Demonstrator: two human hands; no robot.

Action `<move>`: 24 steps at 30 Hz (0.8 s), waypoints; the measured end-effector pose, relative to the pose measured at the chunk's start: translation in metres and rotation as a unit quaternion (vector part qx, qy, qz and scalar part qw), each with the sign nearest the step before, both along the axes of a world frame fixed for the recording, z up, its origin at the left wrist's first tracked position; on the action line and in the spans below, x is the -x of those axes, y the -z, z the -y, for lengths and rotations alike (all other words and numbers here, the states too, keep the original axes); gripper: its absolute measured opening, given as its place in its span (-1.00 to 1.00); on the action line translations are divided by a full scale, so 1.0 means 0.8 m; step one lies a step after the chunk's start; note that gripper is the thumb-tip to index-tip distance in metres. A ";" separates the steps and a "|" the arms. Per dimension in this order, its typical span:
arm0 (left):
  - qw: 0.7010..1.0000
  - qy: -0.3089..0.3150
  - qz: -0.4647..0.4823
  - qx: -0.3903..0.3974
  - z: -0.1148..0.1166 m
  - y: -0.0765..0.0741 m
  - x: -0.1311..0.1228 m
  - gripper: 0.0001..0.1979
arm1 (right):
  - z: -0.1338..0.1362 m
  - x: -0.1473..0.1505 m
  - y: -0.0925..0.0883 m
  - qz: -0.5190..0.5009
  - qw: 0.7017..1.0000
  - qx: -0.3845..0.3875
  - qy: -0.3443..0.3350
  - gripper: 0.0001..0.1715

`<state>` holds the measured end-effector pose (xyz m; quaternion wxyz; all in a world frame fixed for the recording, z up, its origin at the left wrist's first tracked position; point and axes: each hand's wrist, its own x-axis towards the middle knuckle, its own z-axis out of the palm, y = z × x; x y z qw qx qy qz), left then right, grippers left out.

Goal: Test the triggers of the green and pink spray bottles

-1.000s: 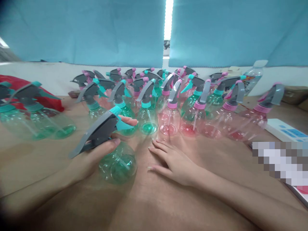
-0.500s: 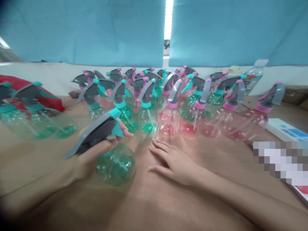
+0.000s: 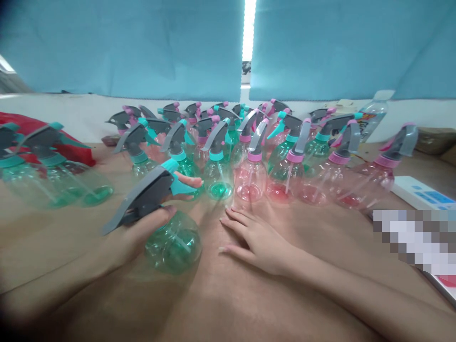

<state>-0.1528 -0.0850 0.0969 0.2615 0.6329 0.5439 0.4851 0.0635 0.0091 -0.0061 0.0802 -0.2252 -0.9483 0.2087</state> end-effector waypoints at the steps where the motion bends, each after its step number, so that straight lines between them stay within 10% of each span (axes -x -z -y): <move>1: 1.000 -0.021 -0.012 0.016 0.000 -0.001 -0.002 -0.59 | 0.000 0.000 0.000 0.002 1.000 -0.001 0.000 -0.18; 24: 0.993 -0.072 -0.090 -0.021 0.000 0.006 -0.013 -0.50 | 0.000 -0.001 0.003 -0.024 1.000 0.005 0.000 -0.22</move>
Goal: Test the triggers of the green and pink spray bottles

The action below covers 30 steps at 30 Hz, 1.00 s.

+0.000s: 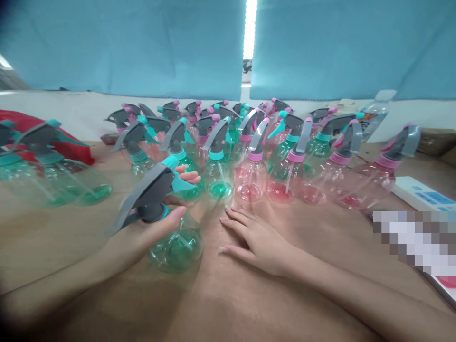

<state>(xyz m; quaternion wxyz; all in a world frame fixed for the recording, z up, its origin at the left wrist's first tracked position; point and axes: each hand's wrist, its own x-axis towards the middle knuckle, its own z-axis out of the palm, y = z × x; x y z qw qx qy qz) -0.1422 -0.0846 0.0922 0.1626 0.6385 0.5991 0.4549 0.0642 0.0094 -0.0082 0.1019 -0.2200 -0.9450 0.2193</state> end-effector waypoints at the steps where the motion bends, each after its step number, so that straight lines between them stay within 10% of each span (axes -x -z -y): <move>1: 1.000 0.000 -0.001 0.001 0.000 0.001 0.000 -0.51 | 0.000 0.000 0.000 0.001 1.000 0.000 0.000 -0.22; 30: 0.999 0.034 0.022 0.026 0.003 -0.018 -0.003 -0.63 | 0.000 -0.001 0.000 0.000 1.000 0.002 -0.005 -0.23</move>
